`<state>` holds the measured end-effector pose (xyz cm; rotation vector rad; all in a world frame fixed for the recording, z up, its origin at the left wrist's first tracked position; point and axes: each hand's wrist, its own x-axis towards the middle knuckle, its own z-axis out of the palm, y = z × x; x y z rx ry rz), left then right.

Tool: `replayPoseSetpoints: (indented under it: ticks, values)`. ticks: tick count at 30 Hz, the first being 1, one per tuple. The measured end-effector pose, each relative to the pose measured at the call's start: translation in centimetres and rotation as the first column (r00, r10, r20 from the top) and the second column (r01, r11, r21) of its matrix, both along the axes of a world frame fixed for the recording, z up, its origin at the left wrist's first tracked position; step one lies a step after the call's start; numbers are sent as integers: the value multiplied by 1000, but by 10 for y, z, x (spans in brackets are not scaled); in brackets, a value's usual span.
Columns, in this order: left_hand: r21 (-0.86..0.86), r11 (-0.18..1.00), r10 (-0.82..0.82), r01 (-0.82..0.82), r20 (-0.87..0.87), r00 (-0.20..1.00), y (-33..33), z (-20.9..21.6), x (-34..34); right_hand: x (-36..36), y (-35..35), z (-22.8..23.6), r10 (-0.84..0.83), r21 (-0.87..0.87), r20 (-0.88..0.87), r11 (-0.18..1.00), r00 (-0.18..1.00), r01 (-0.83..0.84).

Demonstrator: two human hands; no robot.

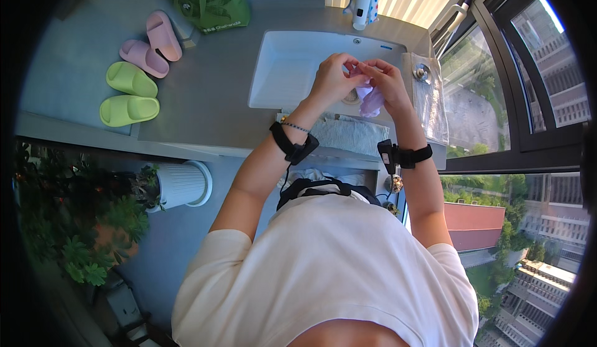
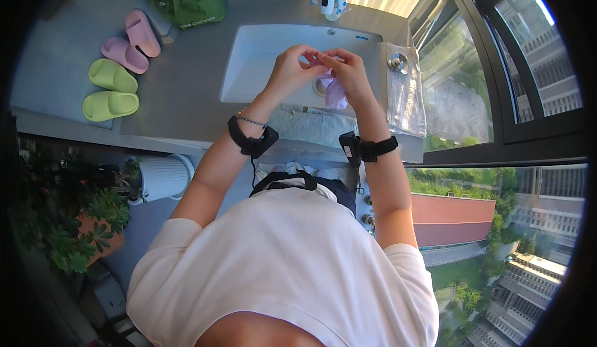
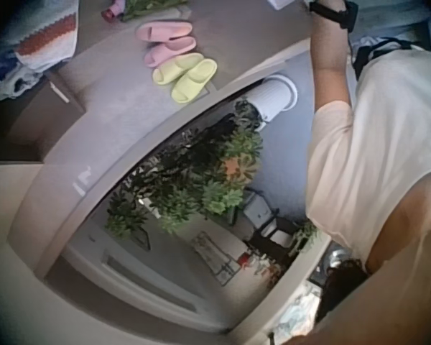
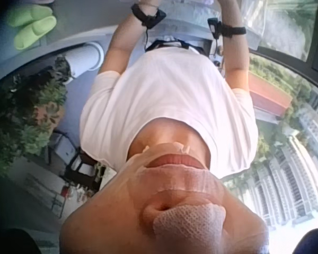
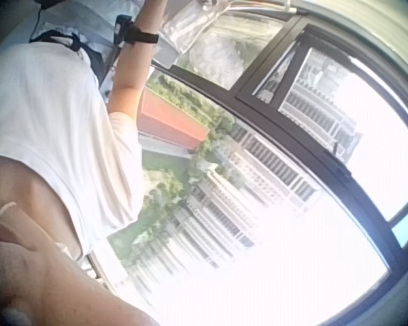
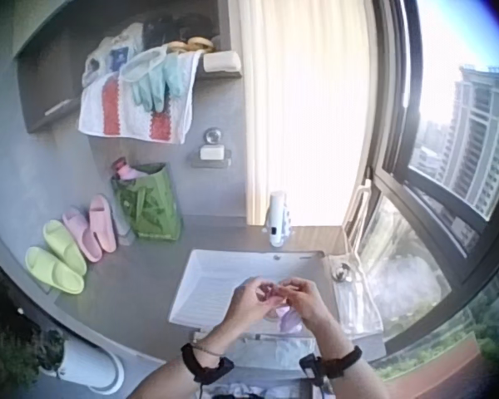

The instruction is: The person wipes a counter with a cloth, organizes several pairs of slippers, and then washes and wrings out two small cloths in a sink.

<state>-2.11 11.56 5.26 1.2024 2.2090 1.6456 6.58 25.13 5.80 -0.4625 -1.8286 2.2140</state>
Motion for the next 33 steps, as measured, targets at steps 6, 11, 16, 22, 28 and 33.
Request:
replayPoseSetpoints:
  ticks: [6, 11, 16, 22, 28, 33]
  values:
    - [-22, 999, -34, 36, 70, 997, 8, 12, -26, -3, 20, 13, -59, 231, -26, 971, 998, 63]
    - [59, 998, 4, 1, -83, 997, 1, 31, -32, 3, 16, 39, 61, 464, -228, 884, 972, 53]
    - [-184, 981, 55, -55, -7, 998, -43, -7, -12, 52, -16, -2, 318, 378, -80, 887, 945, -267]
    - [-352, 919, 133, -179, -153, 979, -93, -51, 10, 108, -20, -41, 172, 709, 37, 689, 984, -147]
    - [69, 974, 216, -216, 12, 976, -72, 9, -55, 48, 19, 18, -154, 746, -371, 538, 916, 393]
    - [-583, 794, 68, -175, -201, 977, -53, -3, -100, 1, 115, -34, 67, 936, 91, 336, 994, -108]
